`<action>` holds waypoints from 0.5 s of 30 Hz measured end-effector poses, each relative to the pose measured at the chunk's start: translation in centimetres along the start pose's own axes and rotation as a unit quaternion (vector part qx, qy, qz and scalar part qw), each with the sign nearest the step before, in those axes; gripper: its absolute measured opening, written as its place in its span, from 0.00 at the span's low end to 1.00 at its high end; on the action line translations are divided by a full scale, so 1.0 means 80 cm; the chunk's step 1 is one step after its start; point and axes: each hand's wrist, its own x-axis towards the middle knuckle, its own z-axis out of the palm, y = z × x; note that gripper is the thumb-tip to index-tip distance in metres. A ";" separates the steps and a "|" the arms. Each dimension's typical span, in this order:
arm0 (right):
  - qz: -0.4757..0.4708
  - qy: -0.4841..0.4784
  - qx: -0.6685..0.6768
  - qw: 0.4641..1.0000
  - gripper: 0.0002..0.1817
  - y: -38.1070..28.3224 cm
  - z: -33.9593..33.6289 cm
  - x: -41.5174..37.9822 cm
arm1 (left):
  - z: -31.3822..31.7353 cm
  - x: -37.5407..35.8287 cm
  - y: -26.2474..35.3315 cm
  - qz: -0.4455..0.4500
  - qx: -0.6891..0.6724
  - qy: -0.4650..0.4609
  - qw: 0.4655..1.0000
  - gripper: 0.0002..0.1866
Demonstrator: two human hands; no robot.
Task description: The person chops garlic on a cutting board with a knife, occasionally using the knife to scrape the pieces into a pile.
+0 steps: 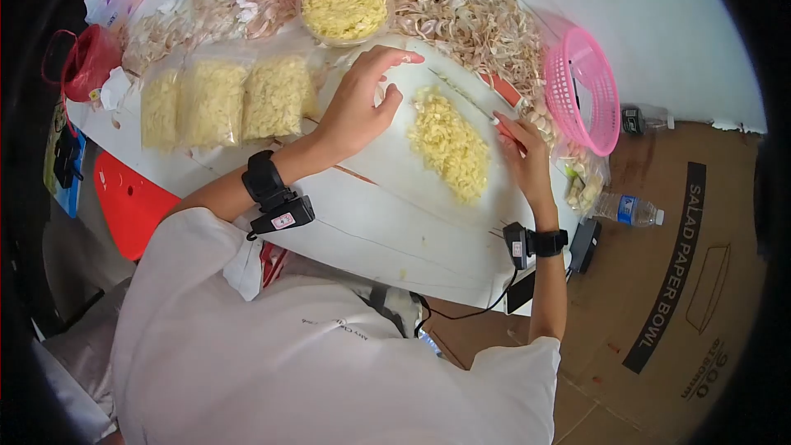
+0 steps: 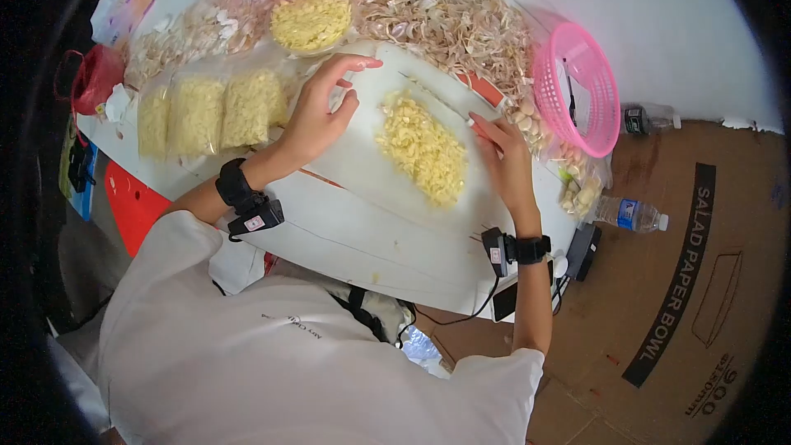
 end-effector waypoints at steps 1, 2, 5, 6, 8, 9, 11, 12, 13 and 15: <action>-0.011 -0.008 0.007 1.000 0.24 0.004 0.002 0.009 | -0.001 0.000 0.001 -0.002 0.005 -0.008 1.000 0.24; -0.021 -0.016 0.015 1.000 0.24 0.004 0.004 0.016 | -0.002 0.000 0.000 -0.004 0.007 -0.007 1.000 0.24; -0.076 -0.034 0.000 0.997 0.25 0.003 0.001 0.028 | -0.001 0.000 -0.002 0.008 0.006 -0.005 1.000 0.25; -0.075 -0.033 0.000 0.997 0.25 0.005 0.000 0.029 | 0.000 0.001 -0.001 0.016 0.006 0.006 1.000 0.24; -0.087 -0.047 0.003 0.995 0.27 0.007 -0.002 0.027 | 0.001 0.002 0.001 0.026 0.004 0.012 1.000 0.23; -0.084 -0.045 0.003 0.995 0.27 0.007 -0.004 0.025 | 0.000 0.001 0.001 0.009 0.004 0.006 1.000 0.23; -0.069 -0.064 0.008 0.996 0.26 0.003 -0.008 0.017 | 0.000 0.002 0.001 -0.008 0.004 -0.004 1.000 0.24; -0.064 -0.063 0.010 0.996 0.26 0.002 -0.009 0.013 | -0.001 0.002 0.001 0.001 0.013 -0.003 1.000 0.23; -0.061 -0.043 0.023 0.997 0.26 0.002 -0.009 0.010 | -0.001 0.002 0.000 0.009 0.023 -0.002 1.000 0.23; -0.054 -0.022 0.036 0.998 0.26 0.001 -0.009 0.005 | 0.001 0.001 -0.006 0.013 0.022 -0.001 1.000 0.23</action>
